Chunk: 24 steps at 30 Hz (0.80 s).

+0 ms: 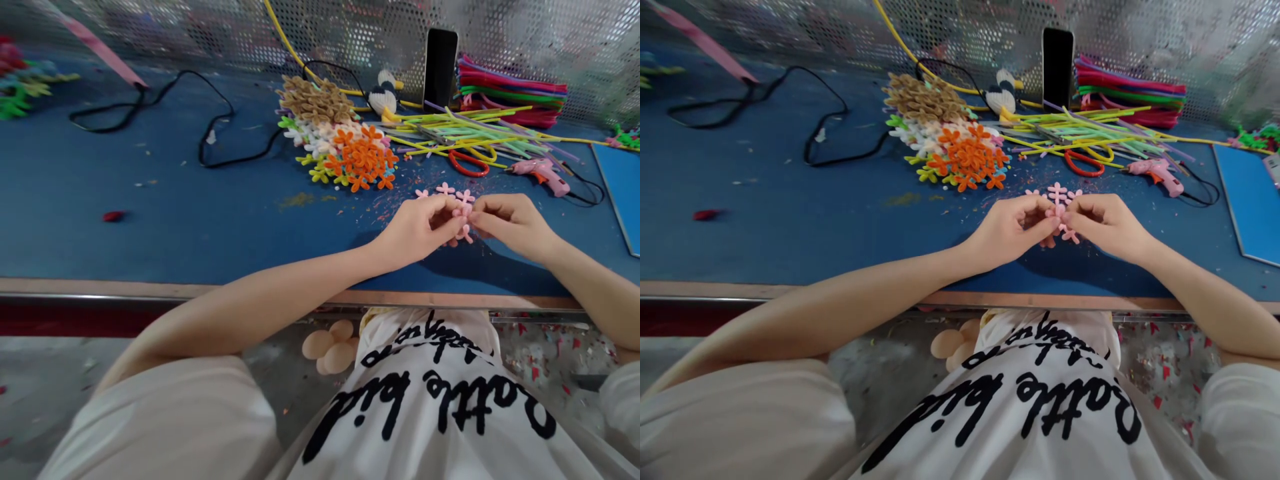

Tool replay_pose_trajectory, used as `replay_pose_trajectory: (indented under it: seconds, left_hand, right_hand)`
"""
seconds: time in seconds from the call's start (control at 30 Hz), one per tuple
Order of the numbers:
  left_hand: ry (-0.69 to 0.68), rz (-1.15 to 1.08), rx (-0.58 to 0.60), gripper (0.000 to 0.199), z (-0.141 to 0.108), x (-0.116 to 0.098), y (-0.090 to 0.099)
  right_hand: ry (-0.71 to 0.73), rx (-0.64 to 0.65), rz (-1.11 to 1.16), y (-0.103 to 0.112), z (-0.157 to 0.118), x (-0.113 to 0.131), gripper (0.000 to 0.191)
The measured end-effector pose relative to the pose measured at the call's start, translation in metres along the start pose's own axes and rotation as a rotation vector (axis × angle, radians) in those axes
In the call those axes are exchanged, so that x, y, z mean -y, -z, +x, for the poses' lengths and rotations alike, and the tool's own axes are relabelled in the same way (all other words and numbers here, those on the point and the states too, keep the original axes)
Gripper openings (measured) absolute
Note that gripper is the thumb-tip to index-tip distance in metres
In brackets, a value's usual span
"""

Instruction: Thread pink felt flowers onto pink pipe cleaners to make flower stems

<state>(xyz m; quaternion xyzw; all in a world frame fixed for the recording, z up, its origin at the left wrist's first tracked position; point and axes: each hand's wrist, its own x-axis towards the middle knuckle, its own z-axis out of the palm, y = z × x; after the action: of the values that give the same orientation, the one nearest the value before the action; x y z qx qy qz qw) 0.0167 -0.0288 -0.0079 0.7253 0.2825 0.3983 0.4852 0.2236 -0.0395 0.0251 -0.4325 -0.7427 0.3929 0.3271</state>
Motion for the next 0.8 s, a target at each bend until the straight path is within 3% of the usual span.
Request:
replay_pose_trajectory:
  seconds: [0.17, 0.37, 0.67, 0.8]
  left_hand:
    - [0.155, -0.249, 0.001, 0.025, 0.007, -0.002, 0.000]
    - [0.218, -0.206, 0.074, 0.027, 0.008, -0.006, 0.002]
    - [0.272, -0.064, 0.151, 0.021, 0.006, -0.015, 0.004]
    - [0.254, -0.125, 0.111, 0.021, 0.007, -0.010, 0.007]
  right_hand:
    - [0.540, -0.024, -0.547, 0.015, 0.004, -0.020, 0.031]
    - [0.797, -0.047, -0.837, 0.016, 0.007, -0.034, 0.019]
    - [0.840, 0.132, -0.870, 0.026, 0.007, -0.032, 0.027]
    - [0.749, 0.083, -0.765, 0.025, 0.006, -0.030, 0.028]
